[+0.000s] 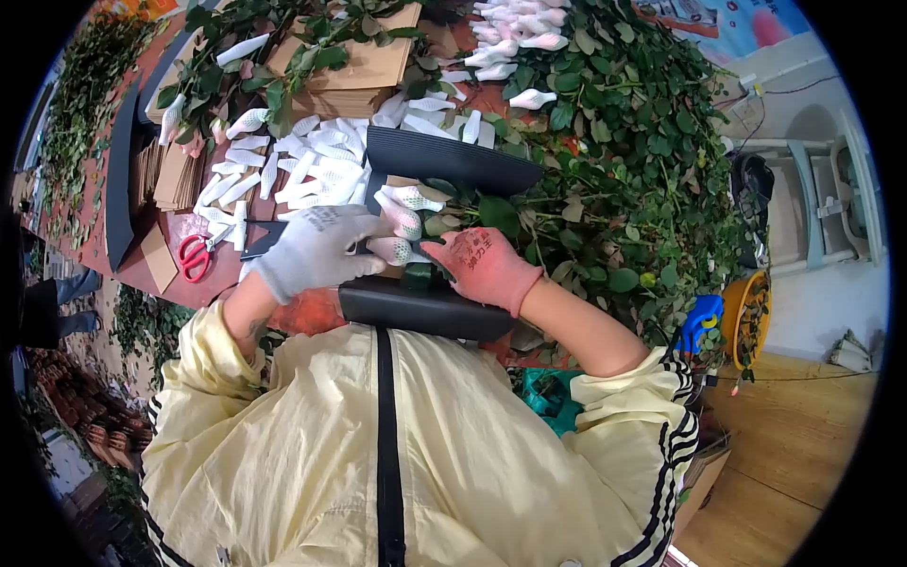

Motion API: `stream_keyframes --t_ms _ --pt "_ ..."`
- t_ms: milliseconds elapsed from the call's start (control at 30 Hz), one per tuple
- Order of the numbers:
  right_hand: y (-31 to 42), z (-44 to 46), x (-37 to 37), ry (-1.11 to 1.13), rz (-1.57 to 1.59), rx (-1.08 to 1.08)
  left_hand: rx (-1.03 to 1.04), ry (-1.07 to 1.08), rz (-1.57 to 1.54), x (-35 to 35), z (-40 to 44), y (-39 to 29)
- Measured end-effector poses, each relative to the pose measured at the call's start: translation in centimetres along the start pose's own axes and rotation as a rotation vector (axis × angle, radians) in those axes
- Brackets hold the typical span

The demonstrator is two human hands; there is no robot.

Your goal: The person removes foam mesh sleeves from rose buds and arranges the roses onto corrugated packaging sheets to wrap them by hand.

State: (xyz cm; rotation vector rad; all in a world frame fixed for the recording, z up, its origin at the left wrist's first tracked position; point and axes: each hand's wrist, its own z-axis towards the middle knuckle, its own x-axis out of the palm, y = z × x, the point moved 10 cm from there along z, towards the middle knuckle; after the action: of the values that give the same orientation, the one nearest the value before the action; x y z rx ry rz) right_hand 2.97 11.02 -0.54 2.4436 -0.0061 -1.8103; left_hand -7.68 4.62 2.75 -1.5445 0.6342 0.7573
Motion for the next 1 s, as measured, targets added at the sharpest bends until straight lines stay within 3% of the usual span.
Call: stream_keyframes --t_ms 67,200,267,300,400,433,600,667,700,933,1000 --pt "-0.6 -0.1 0.5 0.075 -0.032 0.074 0.075 0.012 0.128 1.7 0.9 0.6" --pt "0.2 0.1 -3.3 0.133 -0.109 0.242 0.142 0.009 0.041 2.0 1.1 1.3" --pt "-0.4 -0.1 -5.4 -0.251 0.037 0.241 0.156 0.035 -0.014 2.5 0.9 1.4" --pt "-0.8 0.4 -4.5 -0.287 0.082 0.205 0.156 0.063 -0.004 2.6 0.8 1.1" --pt "0.5 1.1 -2.2 -0.096 0.058 0.118 0.163 0.064 -0.024 2.6 0.9 1.4" --pt "0.7 0.9 -2.2 -0.201 0.078 0.083 0.172 0.047 -0.057 2.6 0.8 1.5" --pt "0.2 1.6 -2.4 -0.201 0.132 0.03 0.147 -0.005 -0.109 3.0 0.3 2.3" --pt "0.0 2.2 -1.1 -0.028 0.11 0.093 0.122 -0.024 0.109 3.1 0.1 2.5" --pt "0.0 2.4 -1.1 -0.047 0.132 0.092 0.054 0.077 0.148 3.4 0.1 2.8" --pt "0.3 2.3 -0.9 -0.061 0.161 0.105 0.131 0.138 0.229 3.1 0.6 1.9" --pt "0.3 2.2 -0.8 -0.076 0.139 0.122 0.169 0.02 0.143 2.0 0.6 1.6"
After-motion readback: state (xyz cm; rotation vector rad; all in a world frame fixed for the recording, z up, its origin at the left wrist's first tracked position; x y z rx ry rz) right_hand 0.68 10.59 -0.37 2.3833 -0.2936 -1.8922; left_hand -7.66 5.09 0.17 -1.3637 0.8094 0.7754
